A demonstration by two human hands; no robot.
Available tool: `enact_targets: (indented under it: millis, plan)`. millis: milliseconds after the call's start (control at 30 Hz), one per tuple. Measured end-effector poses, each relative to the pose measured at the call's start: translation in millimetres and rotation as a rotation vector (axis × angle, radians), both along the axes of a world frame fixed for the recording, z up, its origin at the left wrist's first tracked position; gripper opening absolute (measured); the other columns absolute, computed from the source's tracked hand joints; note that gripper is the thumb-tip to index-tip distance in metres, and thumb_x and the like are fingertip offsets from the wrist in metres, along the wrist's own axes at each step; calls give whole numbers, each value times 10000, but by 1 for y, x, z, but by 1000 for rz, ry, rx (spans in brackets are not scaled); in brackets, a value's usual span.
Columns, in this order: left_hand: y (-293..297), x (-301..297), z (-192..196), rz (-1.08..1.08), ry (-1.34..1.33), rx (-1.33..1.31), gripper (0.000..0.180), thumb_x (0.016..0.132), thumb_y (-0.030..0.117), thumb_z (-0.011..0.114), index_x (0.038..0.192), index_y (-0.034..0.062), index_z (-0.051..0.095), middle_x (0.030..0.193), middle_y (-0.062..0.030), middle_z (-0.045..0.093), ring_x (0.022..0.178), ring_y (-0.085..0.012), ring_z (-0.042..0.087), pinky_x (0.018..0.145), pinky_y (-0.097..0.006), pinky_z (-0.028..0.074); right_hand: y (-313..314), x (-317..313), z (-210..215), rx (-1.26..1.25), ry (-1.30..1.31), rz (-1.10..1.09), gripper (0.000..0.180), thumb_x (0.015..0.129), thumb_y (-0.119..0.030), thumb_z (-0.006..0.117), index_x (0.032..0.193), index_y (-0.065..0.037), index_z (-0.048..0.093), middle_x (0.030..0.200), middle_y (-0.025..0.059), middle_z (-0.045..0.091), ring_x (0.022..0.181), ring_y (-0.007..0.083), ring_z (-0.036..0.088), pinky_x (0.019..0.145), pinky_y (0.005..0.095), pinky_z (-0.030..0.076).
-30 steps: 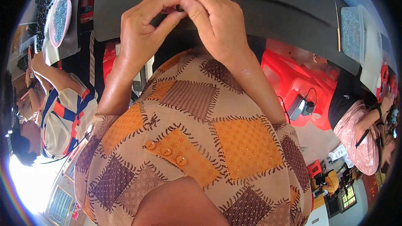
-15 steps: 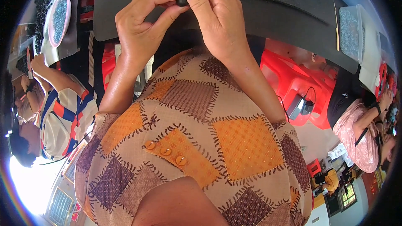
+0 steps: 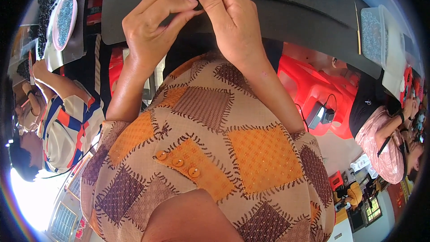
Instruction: The person assembles small plastic components by hand.
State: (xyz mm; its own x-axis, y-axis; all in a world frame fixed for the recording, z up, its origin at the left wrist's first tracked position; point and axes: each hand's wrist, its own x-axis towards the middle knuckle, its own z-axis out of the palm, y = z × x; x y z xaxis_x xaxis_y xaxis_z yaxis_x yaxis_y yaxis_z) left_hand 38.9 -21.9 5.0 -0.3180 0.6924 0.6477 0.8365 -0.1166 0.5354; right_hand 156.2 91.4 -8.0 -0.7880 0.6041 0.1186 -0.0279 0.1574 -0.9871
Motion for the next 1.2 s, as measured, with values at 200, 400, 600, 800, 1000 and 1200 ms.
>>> enact_targets:
  millis: [200,400,600,800,1000,1200]
  plan:
    - [1,-4,-1,-72,22,10,173,714,50,780,870,70,707,904,-43,711,807,-228,685,691,-314,557,3,1,-3,-118,83,76,368,1029,-264,516,771,-5,481,651,-26,355,637,65,327,553,265,331]
    - [4,0,5,-54,-86,-54,190,734,52,779,909,52,703,900,-61,707,797,-216,689,711,-306,557,5,1,-5,-110,91,61,357,1034,-252,506,760,-24,483,658,-34,344,640,54,318,549,255,315]
    - [-2,1,0,-174,-786,-181,202,865,48,736,1043,-10,659,978,-36,677,884,-107,645,822,-262,536,10,4,-7,-154,98,116,287,1041,-264,487,866,-55,577,729,-47,468,674,37,416,605,200,339]
    - [-4,-8,-16,-329,-1291,-191,246,955,200,658,1121,19,645,989,-30,659,911,-98,617,862,-247,506,11,4,-1,-188,250,199,152,959,-44,604,1101,7,619,894,12,604,826,82,563,762,208,454]
    - [-4,-7,-18,-400,-1461,-212,273,970,240,638,1142,27,641,990,-31,658,914,-105,622,861,-256,509,22,9,-23,-40,290,156,217,912,49,633,1126,18,621,987,46,657,897,100,618,817,220,490]
    - [-1,-4,-24,-347,-1323,-190,228,975,218,630,1101,30,655,984,-34,662,886,-106,619,841,-251,508,15,9,-11,-158,223,88,119,982,-76,585,1056,4,632,913,46,644,833,92,610,768,214,483]
